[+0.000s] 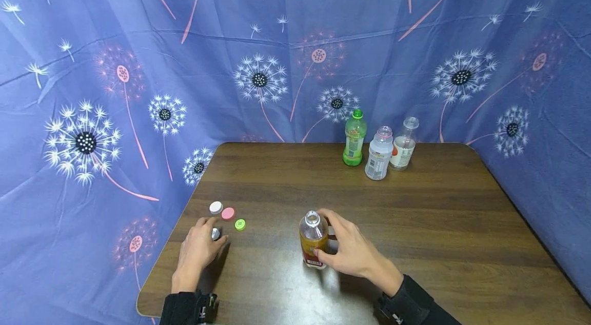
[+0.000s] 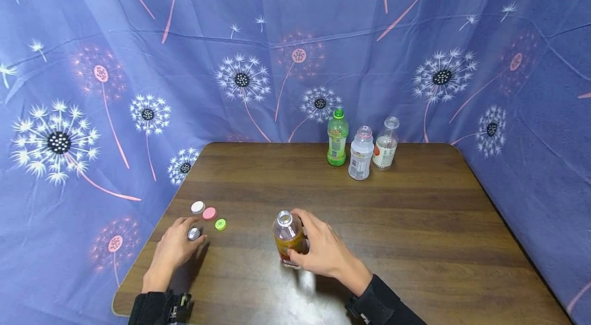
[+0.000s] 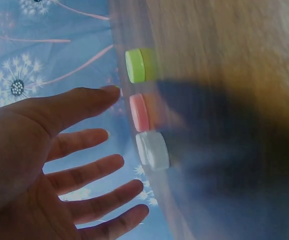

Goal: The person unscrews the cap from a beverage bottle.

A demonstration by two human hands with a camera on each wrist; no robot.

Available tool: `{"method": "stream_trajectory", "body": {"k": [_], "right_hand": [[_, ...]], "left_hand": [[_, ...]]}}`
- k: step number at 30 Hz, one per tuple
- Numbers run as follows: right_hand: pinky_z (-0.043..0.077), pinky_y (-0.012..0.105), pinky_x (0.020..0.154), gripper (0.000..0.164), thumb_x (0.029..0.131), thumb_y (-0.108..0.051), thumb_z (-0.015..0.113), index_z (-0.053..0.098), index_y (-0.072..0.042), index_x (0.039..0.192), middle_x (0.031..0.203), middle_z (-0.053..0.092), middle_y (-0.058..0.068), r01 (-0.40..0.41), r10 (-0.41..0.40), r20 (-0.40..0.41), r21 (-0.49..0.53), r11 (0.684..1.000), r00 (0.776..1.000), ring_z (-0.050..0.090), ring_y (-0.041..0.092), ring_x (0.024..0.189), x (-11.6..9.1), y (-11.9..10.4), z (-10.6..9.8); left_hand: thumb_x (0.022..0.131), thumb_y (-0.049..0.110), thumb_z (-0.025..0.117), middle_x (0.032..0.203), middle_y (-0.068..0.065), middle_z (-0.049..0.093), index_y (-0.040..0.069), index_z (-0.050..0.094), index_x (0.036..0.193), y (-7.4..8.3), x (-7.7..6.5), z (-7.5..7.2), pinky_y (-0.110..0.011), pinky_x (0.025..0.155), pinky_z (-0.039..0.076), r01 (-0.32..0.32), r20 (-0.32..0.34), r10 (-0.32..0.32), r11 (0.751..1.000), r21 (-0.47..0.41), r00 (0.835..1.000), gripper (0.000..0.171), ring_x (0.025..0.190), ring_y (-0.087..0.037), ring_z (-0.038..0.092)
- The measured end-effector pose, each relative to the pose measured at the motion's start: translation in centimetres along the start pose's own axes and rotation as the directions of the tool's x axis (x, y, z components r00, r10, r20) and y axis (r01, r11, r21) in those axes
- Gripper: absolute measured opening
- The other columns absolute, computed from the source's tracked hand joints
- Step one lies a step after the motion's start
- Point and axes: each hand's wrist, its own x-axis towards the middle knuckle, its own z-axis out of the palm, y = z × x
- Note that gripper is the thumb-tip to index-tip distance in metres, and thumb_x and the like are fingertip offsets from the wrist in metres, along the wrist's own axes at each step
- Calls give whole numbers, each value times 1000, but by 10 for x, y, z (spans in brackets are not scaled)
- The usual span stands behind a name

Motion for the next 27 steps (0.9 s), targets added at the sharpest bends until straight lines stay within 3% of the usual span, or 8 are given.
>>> {"method": "stream_trajectory", "body": {"k": [7, 13, 21, 27], "right_hand": [[63, 42, 88, 81, 80, -18, 86, 42, -19, 149, 131, 65, 1, -37, 37, 13, 12, 999, 999, 69, 21, 115, -3, 3, 1], [63, 41, 86, 80, 79, -17, 86, 43, -19, 147, 129, 65, 1, -26, 26, 12, 17, 1000, 1000, 69, 20, 115, -4, 5, 0], [63, 40, 87, 81, 78, -17, 86, 44, -19, 147, 129, 65, 2, -24, 24, 2, 22, 999, 1000, 68, 21, 116, -5, 4, -1], [64, 40, 86, 82, 78, -16, 85, 43, -19, 148, 130, 65, 3, -40, 40, 5, 39, 998, 999, 69, 23, 116, -6, 5, 0]], "left_hand": [[85, 23, 85, 136, -29, 59, 4, 66, 134, -13, 5, 6, -71, 85, 52, 35, 29, -35, 999, 0, 999, 56, 115, -54, 61], [85, 22, 84, 129, -28, 61, 3, 68, 127, -20, 9, 12, -69, 82, 53, 34, 33, -34, 999, 11, 999, 49, 111, -53, 63], [88, 15, 80, 124, -24, 66, 7, 71, 124, -24, 10, 14, -70, 86, 52, 14, 23, -14, 1000, 0, 1000, 38, 113, -52, 62], [88, 3, 73, 113, -26, 69, 1, 73, 118, -26, 14, 16, -62, 93, 52, -41, -10, 41, 999, -18, 999, 30, 105, -51, 65]]}}
